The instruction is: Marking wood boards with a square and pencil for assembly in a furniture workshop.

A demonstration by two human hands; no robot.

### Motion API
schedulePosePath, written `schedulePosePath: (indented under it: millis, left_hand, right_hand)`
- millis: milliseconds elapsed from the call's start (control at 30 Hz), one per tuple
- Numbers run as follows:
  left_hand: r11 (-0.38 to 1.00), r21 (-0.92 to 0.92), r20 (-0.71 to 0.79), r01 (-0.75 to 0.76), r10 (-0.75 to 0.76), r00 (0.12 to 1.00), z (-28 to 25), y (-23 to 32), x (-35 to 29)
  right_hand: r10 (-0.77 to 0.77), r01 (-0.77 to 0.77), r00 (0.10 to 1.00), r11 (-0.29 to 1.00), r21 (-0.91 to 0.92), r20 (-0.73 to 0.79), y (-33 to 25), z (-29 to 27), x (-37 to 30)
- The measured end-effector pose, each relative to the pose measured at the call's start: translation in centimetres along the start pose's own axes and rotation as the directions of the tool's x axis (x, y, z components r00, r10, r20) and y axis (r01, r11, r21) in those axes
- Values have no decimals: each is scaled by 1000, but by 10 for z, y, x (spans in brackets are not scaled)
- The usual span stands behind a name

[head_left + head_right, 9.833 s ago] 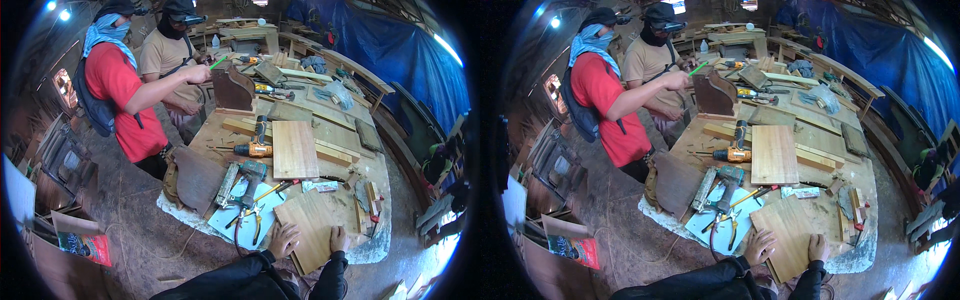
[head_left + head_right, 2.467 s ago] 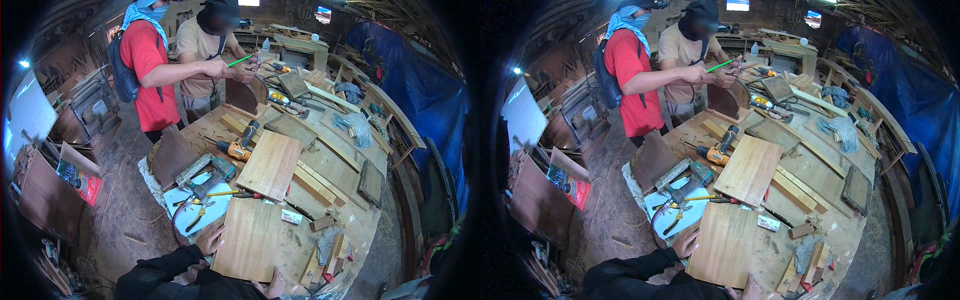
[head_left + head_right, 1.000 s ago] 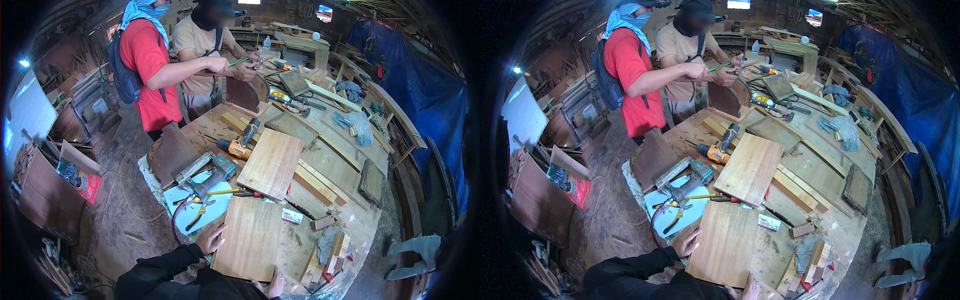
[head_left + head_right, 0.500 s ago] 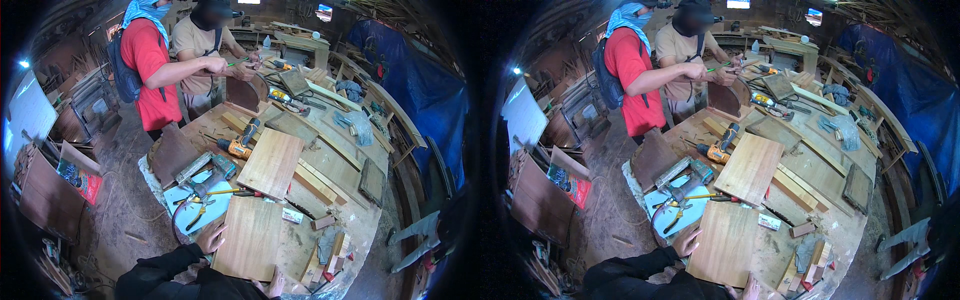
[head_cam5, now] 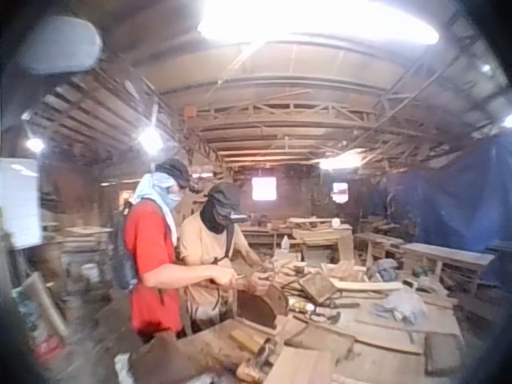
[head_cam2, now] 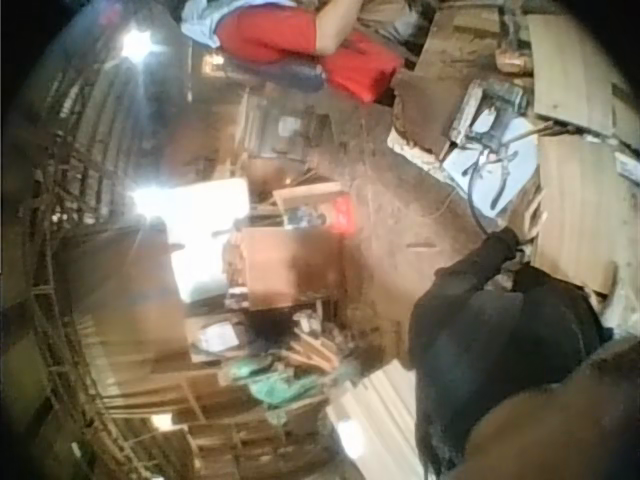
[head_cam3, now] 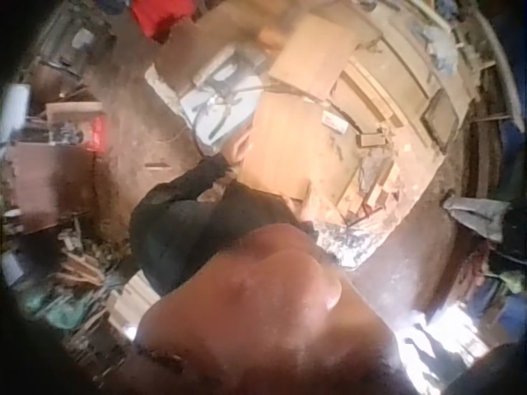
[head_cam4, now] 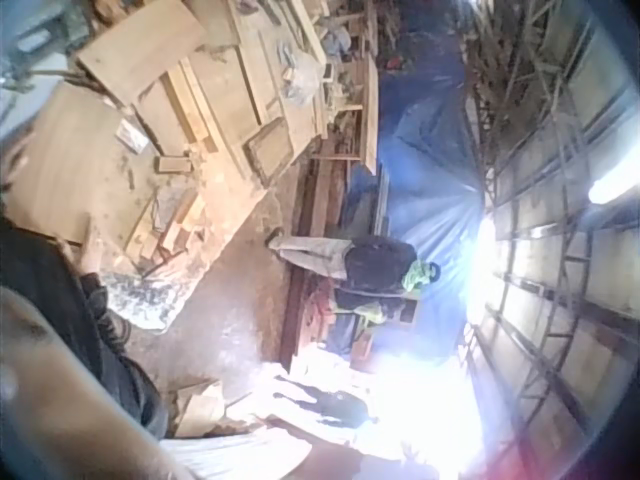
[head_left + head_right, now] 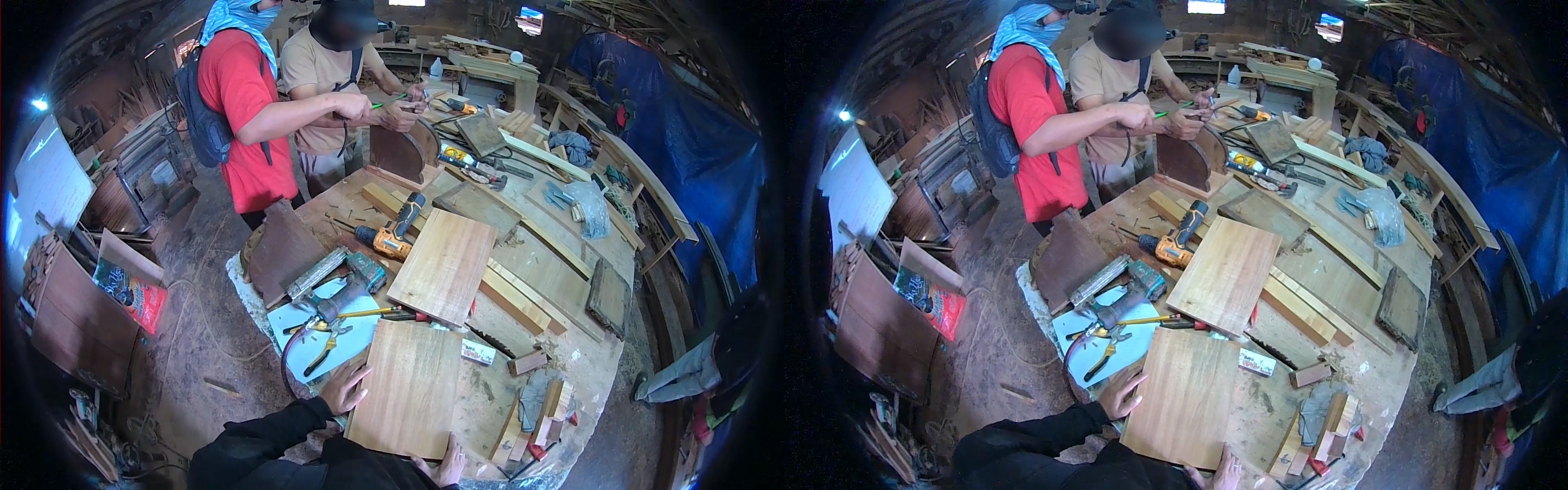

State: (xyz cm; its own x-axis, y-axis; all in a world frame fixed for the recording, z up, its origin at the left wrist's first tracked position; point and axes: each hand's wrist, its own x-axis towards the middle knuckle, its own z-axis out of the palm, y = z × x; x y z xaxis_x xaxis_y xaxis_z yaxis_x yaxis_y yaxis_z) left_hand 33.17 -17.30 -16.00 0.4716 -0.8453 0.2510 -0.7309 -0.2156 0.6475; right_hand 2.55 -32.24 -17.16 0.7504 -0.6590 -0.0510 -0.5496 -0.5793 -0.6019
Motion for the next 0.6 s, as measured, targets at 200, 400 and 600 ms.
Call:
schedulePosePath:
  millis: [200, 400, 600]
  left_hand:
    - [1000, -2, 3, 3, -3, 1000, 2, -3, -3]
    - [999, -32, 10, 30, -29, 1000, 3, -3, -2]
    - [1000, 6, -10, -2, 2, 1000, 1, -2, 0]
  right_hand:
    - [40, -41, 998, 999, 13, 39, -7, -7, 0]
    - [26, -26, 999, 999, 33, 22, 0, -1, -2]
    - [40, -40, 999, 999, 6, 37, -6, -7, 3]
